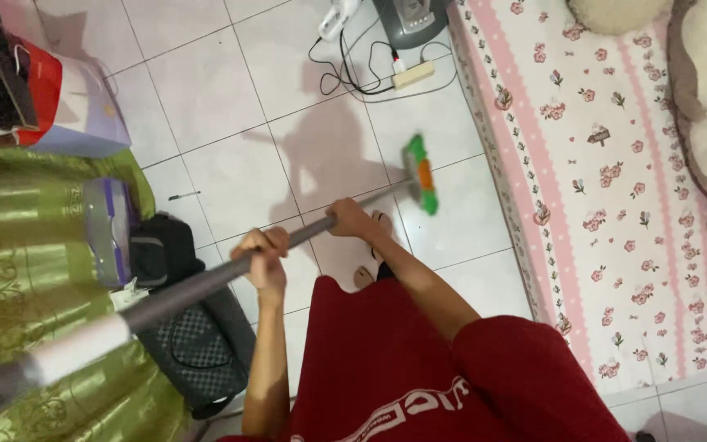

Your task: Sweeping a tiled bedroom floor with a broom.

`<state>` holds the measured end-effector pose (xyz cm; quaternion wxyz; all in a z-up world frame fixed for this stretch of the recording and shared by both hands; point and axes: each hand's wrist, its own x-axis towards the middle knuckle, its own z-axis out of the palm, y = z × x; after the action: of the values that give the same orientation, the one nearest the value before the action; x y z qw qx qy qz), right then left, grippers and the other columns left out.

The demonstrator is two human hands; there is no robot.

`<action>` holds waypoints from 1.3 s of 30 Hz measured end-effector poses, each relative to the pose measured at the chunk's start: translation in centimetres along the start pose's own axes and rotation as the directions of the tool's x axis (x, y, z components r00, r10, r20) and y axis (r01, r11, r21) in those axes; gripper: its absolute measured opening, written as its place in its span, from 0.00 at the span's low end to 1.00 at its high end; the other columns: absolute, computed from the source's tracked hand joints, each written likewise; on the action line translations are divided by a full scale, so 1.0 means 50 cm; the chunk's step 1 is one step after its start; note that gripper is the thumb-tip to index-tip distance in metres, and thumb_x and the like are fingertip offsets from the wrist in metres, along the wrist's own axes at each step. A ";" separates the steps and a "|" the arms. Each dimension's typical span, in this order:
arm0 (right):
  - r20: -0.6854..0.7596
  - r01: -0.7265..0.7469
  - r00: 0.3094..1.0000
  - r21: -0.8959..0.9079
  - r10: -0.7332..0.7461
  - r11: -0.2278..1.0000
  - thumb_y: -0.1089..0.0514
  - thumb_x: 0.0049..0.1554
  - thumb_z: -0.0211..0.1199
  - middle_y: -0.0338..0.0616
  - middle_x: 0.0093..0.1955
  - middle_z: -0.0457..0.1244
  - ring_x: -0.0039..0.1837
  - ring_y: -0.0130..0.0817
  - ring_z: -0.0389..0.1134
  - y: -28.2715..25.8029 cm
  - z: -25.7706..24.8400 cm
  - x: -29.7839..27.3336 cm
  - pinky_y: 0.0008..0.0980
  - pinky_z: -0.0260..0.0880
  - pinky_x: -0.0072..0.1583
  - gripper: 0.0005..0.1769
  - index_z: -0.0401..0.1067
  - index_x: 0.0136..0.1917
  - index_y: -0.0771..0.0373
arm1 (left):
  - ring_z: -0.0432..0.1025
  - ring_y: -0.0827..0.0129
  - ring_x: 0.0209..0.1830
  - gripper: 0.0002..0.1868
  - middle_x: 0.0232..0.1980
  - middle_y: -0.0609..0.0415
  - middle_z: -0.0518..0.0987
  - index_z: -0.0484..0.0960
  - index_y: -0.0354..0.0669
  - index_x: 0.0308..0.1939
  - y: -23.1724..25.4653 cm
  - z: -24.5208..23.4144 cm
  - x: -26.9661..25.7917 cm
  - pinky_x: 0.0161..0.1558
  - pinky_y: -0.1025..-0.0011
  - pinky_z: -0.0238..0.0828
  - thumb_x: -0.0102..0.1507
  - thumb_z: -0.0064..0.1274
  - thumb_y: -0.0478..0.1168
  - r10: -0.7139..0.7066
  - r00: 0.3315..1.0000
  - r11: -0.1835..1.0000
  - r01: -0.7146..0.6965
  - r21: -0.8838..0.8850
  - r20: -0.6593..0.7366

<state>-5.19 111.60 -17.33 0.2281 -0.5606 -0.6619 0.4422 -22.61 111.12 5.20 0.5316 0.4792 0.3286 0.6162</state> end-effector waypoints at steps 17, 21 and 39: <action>0.073 -0.001 0.997 -0.298 0.024 0.955 0.55 0.37 0.70 0.57 0.41 0.70 0.45 0.58 0.71 0.195 -0.233 0.086 0.48 0.71 0.52 0.15 0.80 0.37 0.66 | 0.65 0.68 0.38 0.07 0.34 0.51 0.68 0.65 0.40 0.28 -0.197 0.090 0.056 0.46 0.67 0.65 0.58 0.40 0.26 -0.273 0.953 0.951 0.288 -0.110 0.131; 0.085 0.007 0.996 -0.219 0.012 0.976 0.56 0.39 0.70 0.57 0.45 0.70 0.52 0.59 0.69 0.113 -0.114 0.160 0.51 0.67 0.57 0.13 0.82 0.40 0.61 | 0.61 0.69 0.26 0.12 0.22 0.54 0.63 0.61 0.42 0.21 -0.141 -0.007 0.109 0.34 0.68 0.62 0.57 0.41 0.27 -0.174 0.979 0.984 0.178 0.026 -0.102; 0.208 -0.362 0.879 -0.294 0.429 0.884 0.56 0.42 0.64 0.59 0.43 0.71 0.50 0.54 0.74 0.081 -0.267 0.165 0.45 0.74 0.54 0.17 0.82 0.44 0.64 | 0.67 0.67 0.38 0.04 0.36 0.49 0.74 0.70 0.38 0.32 -0.211 -0.020 0.174 0.49 0.63 0.66 0.59 0.47 0.28 -0.360 0.899 0.931 0.364 0.030 0.250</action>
<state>5.46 123.69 -15.60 -0.0307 -0.6439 -0.6066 0.4653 -19.73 121.95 -2.68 0.6783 0.4792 0.3365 0.4439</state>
